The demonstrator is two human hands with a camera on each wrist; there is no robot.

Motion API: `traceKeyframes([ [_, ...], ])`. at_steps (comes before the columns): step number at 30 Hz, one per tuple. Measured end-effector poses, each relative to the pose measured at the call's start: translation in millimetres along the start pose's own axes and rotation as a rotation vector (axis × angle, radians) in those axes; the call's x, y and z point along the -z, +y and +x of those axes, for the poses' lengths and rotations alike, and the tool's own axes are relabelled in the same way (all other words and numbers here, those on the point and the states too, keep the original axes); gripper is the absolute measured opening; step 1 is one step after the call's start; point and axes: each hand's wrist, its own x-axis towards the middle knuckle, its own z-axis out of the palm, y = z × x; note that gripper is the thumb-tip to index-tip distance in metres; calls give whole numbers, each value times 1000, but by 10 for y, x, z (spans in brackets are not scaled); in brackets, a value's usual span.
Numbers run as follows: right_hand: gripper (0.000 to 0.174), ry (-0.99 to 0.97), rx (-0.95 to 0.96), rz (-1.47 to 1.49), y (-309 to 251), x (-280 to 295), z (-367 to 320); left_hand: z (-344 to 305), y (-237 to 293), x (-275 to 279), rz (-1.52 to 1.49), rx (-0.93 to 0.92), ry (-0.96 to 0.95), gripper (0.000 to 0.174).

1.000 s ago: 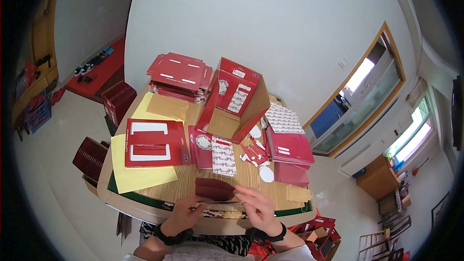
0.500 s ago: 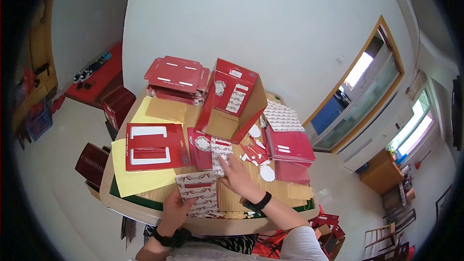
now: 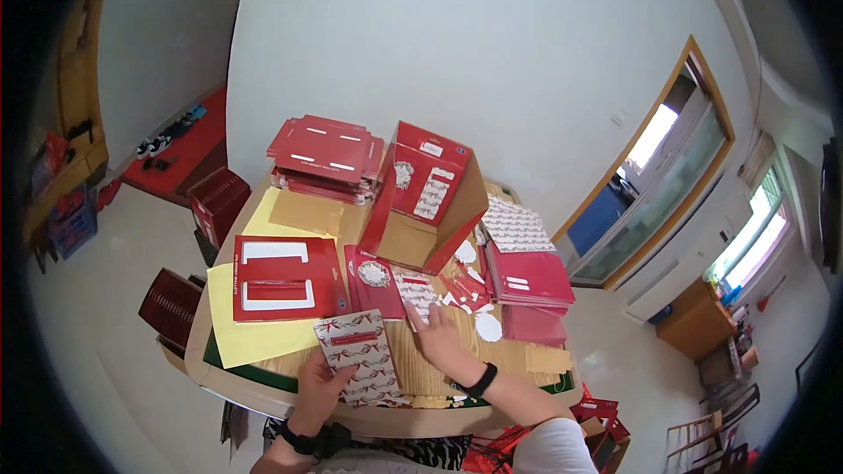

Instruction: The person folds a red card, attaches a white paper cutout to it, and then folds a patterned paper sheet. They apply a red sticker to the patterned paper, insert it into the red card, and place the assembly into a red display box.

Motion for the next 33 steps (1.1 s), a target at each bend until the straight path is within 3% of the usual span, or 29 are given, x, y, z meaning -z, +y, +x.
traceKeyframes([
  [4,59,-118,-163,392,-18,1045,-284,-1,-3,19,-48,77,4,32],
  [7,54,192,-9,767,99,1178,-534,27,-28,-35,-279,157,-49,35],
  [10,38,190,-487,1834,-82,950,-769,31,31,-161,-374,328,-74,35],
  [11,38,10,-698,1866,-130,815,-855,41,15,-209,-390,328,-83,35],
  [14,40,-236,-636,2006,-370,679,-895,124,-134,-331,-483,180,-123,36],
  [16,40,-234,-439,1856,-390,525,-916,101,-134,-352,-282,50,-51,39],
  [17,44,-118,-458,1842,-401,694,-853,89,-134,-359,-181,-15,-13,40],
  [20,47,161,-271,1668,-395,724,-790,36,-227,-373,89,-306,1,46],
  [23,46,147,-172,1332,-494,529,-827,-36,-263,-506,61,-213,-52,45],
  [26,43,120,-154,1386,-421,348,-867,57,-594,-273,504,-273,-261,46],
  [29,42,151,-134,1358,-445,351,-885,123,-170,-380,568,-413,-405,47],
  [33,49,136,-160,1333,-517,368,-825,168,-414,-395,368,-232,-349,50],
])
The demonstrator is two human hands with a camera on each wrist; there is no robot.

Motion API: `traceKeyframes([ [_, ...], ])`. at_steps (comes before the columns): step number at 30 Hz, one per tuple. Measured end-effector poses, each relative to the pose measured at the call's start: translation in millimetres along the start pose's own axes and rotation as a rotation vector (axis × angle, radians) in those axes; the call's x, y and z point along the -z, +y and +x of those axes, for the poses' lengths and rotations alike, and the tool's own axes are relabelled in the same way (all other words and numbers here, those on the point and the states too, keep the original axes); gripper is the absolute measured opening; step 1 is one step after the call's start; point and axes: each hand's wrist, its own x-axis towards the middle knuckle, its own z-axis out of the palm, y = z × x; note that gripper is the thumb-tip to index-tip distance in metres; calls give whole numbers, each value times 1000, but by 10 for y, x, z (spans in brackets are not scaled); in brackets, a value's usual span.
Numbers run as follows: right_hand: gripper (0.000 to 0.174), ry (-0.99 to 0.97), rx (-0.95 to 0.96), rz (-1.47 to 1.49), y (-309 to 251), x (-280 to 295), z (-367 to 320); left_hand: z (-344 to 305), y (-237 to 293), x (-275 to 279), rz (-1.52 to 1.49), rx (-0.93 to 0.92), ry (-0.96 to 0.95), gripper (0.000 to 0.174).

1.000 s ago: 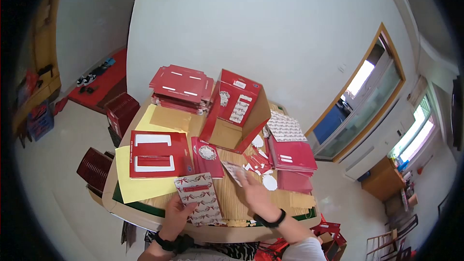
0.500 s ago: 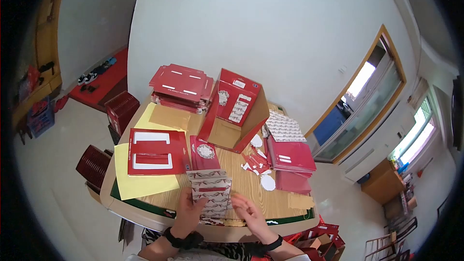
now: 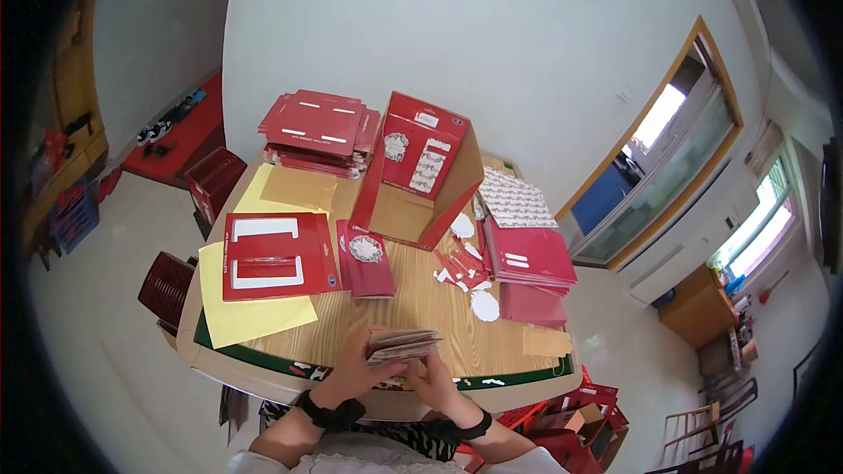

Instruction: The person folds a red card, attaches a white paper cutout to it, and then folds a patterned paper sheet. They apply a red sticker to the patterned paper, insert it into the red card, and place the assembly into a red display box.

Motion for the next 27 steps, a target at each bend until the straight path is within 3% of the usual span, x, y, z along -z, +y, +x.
traceKeyframes([
  [5,56,11,-58,-5,-20,-7,-36,29,180,-95,-99,113,-2,46],
  [8,61,15,-73,-71,5,39,-3,9,4,-55,-41,261,-15,37],
  [11,69,230,302,-569,-685,287,91,-16,43,-78,20,309,25,30],
  [12,66,253,376,-545,-759,307,101,-20,53,-78,16,315,10,31],
  [15,59,-134,412,-977,-881,367,153,18,89,-79,3,304,-4,33],
  [24,48,-166,361,-982,-933,314,336,1,46,-108,24,243,46,30],
  [27,35,-245,322,-984,-935,364,331,6,71,-99,116,189,7,25],
])
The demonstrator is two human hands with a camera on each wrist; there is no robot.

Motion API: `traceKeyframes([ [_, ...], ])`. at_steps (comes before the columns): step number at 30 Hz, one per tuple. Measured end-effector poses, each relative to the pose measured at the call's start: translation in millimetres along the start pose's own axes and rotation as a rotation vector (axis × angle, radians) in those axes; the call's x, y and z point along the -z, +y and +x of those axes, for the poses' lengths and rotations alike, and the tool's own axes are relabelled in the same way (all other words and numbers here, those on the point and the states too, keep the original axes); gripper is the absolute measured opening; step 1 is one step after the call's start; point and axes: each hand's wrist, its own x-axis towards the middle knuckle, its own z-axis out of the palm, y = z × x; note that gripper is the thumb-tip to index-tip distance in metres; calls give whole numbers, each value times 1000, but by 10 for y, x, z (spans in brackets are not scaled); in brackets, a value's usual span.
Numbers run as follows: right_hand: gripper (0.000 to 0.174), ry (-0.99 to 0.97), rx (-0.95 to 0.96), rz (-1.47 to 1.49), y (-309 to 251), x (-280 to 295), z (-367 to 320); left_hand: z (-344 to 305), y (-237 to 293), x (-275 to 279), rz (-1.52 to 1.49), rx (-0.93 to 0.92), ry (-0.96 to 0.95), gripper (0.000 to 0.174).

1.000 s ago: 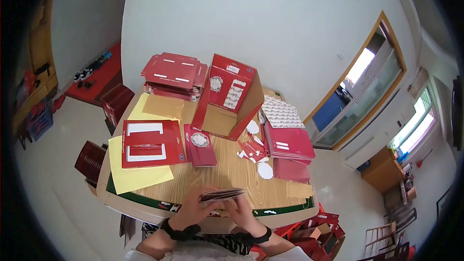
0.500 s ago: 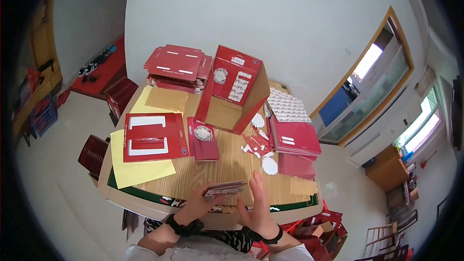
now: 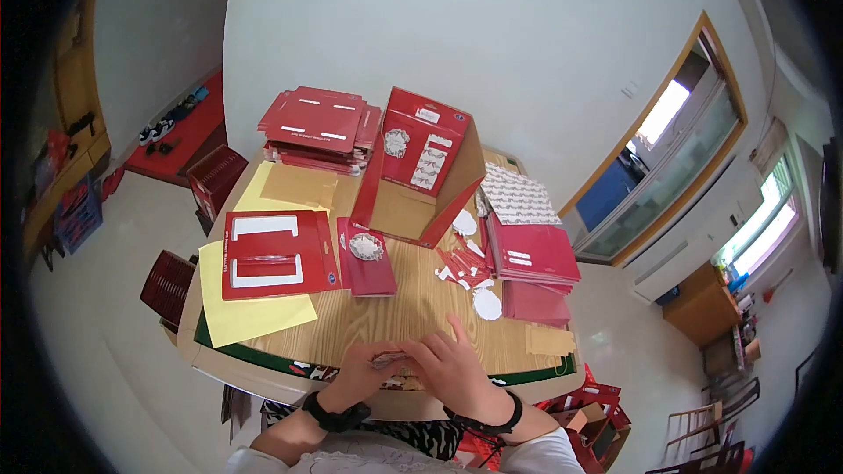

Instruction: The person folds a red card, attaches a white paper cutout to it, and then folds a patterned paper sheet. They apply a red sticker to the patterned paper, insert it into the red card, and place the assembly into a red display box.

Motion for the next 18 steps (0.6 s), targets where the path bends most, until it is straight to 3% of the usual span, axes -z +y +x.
traceKeyframes([
  [3,27,-7,28,149,136,-1,-53,-1,58,62,71,49,-104,22],
  [8,14,149,-180,466,370,46,-188,15,248,426,340,223,-191,23],
  [12,11,147,-412,845,604,-374,-447,-99,49,663,196,140,-46,24],
  [14,9,55,-486,935,686,-831,-586,-128,36,713,164,187,-64,26],
  [15,9,11,-522,978,708,-1003,-654,-159,-105,700,43,385,-118,27],
  [18,15,-45,-528,995,680,-1044,-669,-229,-242,640,229,225,-88,23],
])
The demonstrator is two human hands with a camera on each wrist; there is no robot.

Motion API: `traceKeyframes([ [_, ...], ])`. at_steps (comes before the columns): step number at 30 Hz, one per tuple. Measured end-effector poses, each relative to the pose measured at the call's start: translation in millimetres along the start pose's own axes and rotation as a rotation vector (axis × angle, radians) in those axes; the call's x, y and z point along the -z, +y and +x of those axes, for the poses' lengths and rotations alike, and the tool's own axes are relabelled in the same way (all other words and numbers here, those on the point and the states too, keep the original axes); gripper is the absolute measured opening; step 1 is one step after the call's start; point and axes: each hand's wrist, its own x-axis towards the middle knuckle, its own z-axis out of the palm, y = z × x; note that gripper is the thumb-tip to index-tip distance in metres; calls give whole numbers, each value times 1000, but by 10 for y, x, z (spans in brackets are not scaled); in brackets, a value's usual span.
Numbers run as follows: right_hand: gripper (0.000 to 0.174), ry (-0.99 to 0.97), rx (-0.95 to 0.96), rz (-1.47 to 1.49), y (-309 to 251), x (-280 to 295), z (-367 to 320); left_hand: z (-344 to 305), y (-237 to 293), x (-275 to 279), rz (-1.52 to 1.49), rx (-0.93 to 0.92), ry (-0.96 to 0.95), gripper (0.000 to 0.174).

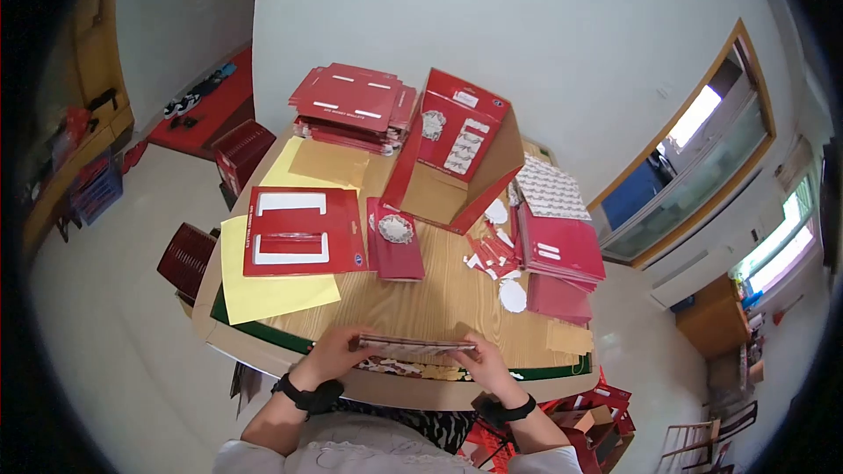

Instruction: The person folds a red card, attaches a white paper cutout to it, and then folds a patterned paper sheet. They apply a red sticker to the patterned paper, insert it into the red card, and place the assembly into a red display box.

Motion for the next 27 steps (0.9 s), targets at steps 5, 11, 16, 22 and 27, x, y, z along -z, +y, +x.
traceKeyframes([
  [5,29,-57,-8,173,-407,12,-59,-59,261,83,-55,95,-56,21],
  [11,28,-116,-89,396,-449,64,-172,-193,223,-10,-451,88,-112,21],
  [16,26,-45,-22,370,-561,-21,-245,-227,263,4,-210,58,-58,23],
  [22,27,-35,-52,435,-662,-57,-240,-268,444,66,-348,148,-93,19],
  [27,28,25,-7,324,-514,-157,-283,-305,486,42,-252,117,-23,19],
])
